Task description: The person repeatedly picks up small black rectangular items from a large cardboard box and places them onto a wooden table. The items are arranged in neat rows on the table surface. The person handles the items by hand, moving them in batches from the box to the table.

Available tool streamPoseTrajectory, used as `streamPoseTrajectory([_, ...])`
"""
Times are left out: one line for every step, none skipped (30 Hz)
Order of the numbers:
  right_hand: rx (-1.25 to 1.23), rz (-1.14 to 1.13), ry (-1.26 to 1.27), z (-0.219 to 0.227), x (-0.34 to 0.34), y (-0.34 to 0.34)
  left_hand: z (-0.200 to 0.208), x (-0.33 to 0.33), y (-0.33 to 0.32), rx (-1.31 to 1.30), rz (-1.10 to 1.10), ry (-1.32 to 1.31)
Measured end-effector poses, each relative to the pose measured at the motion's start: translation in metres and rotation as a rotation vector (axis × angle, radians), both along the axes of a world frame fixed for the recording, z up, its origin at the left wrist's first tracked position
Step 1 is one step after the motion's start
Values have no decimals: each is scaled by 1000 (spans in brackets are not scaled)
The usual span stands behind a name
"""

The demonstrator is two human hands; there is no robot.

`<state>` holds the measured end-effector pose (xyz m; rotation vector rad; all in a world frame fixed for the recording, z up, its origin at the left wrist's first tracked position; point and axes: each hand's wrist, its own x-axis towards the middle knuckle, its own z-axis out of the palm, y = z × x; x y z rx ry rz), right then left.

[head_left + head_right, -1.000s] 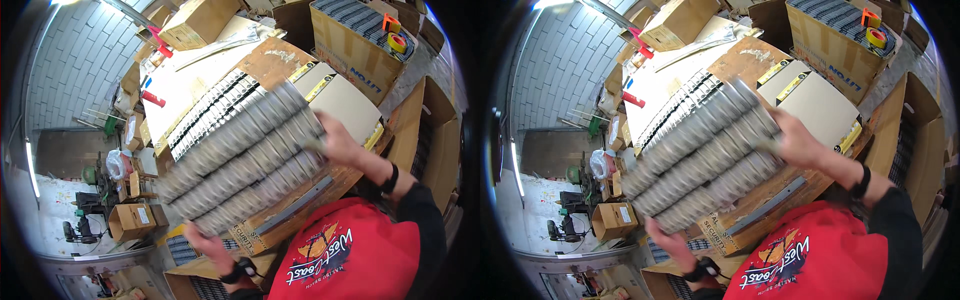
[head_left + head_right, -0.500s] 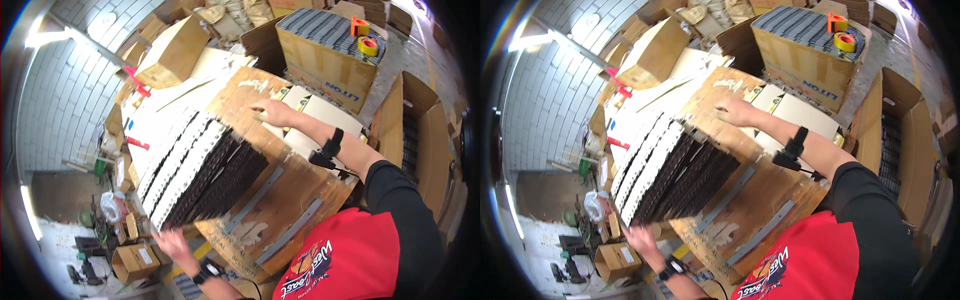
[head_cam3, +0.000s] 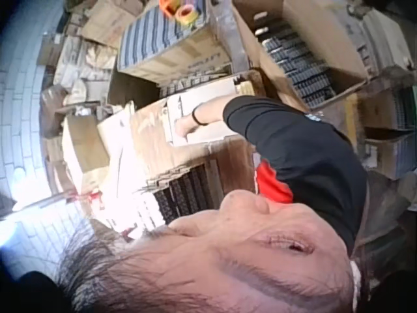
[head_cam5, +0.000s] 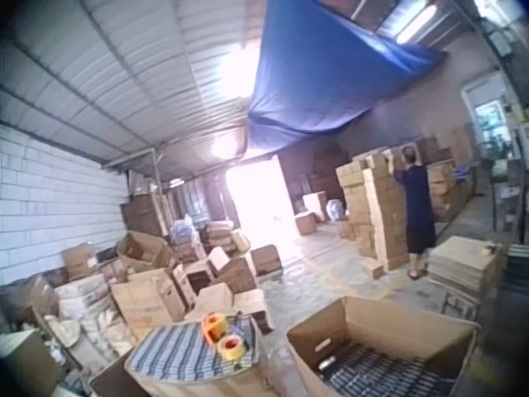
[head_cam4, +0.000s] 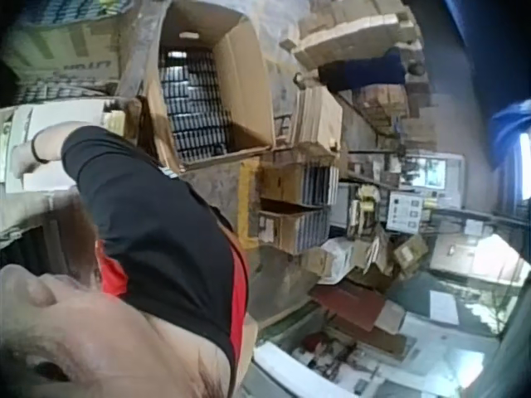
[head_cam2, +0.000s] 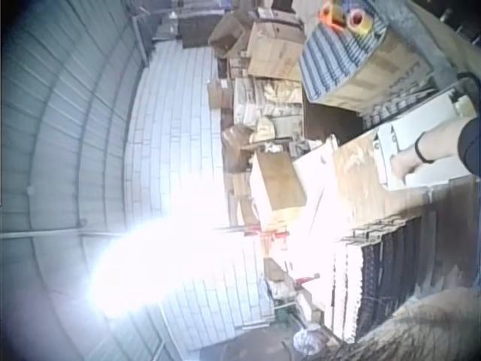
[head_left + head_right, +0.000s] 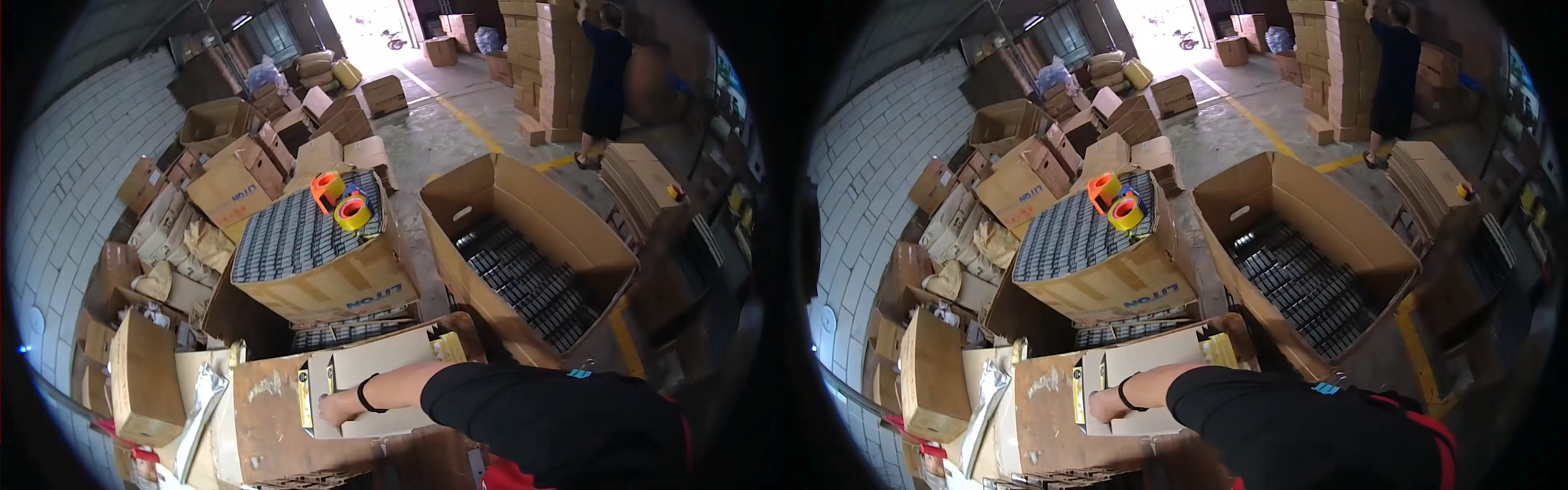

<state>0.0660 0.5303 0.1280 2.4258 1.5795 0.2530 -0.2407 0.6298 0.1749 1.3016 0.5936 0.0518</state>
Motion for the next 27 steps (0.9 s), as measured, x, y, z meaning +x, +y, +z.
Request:
streamPoseTrajectory([47, -36, -2, 4, 4, -7, -1, 1, -7, 7, -32, 0])
streamPoseTrajectory([53, -16, -24, 10, 10, -9, -1, 3, -12, 17, -54, -3])
streamPoseTrajectory([52, -9, -39, 21, 13, -14, -2, 4, -16, 22, -85, 1])
streamPoseTrajectory([54, 0, -53, 33, 15, -16, -3, 5, -19, 25, -109, 1])
streamPoseTrajectory([55, -23, -63, 42, 14, -20, -3, 5, -22, 31, -132, 6])
streamPoseTrajectory([53, -25, -77, 54, 11, -15, -3, 4, -23, 33, -133, 1])
streamPoseTrajectory([53, -28, -86, 69, 4, -12, -2, 3, -23, 43, -133, -3])
streamPoseTrajectory([51, -37, -93, 83, -3, -11, -3, 3, -25, 47, -139, -8])
streamPoseTrajectory([46, -43, -94, 99, -14, -9, -3, 1, -24, 51, -130, -14])
streamPoseTrajectory([45, -60, -93, 113, -27, -13, -1, 0, -24, 61, -140, -19])
streamPoseTrajectory([160, -66, -98, 126, -41, -18, -1, -3, -24, 69, -146, -22])
streamPoseTrajectory([238, -71, -54, 129, -46, -24, 1, -3, -24, 83, -157, -32])
streamPoseTrajectory([316, -71, -9, 131, -50, -28, 2, -4, -26, 95, -172, -43])
streamPoseTrajectory([394, -66, 36, 134, -54, -31, 4, -4, -25, 112, -193, -53])
streamPoseTrajectory([422, -92, 44, 136, -61, -33, 5, -6, -23, 120, -205, -68])
streamPoseTrajectory([449, -116, 52, 139, -68, -36, 6, -12, -19, 168, -234, -69])
streamPoseTrajectory([476, -138, 60, 141, -74, -37, 8, -16, -16, 216, -263, -74])
streamPoseTrajectory([433, -242, 126, 139, -79, -41, 6, -21, -12, 261, -305, -73])
streamPoseTrajectory([390, -339, 195, 133, -82, -45, -9, -30, 7, 262, -349, -37])
streamPoseTrajectory([345, -432, 266, 125, -85, -47, -28, -41, 32, 262, -388, 0])
streamPoseTrajectory([378, -395, 185, 107, -91, -46, -46, -52, 58, 264, -423, 37])
streamPoseTrajectory([405, -424, 289, 78, -96, -43, -53, -64, 67, 270, -440, 66])
streamPoseTrajectory([434, -448, 394, 57, -105, -37, -51, -68, 60, 282, -447, 75])
streamPoseTrajectory([341, -378, 478, 54, -123, -29, -47, -72, 52, 300, -437, 76])
streamPoseTrajectory([244, -321, 554, 48, -142, -30, -41, -70, 36, 323, -436, 68])
streamPoseTrajectory([214, -323, 571, 32, -157, -20, -38, -70, 28, 342, -442, 58])
streamPoseTrajectory([204, -319, 629, 41, -177, -17, -35, -70, 25, 366, -445, 51])
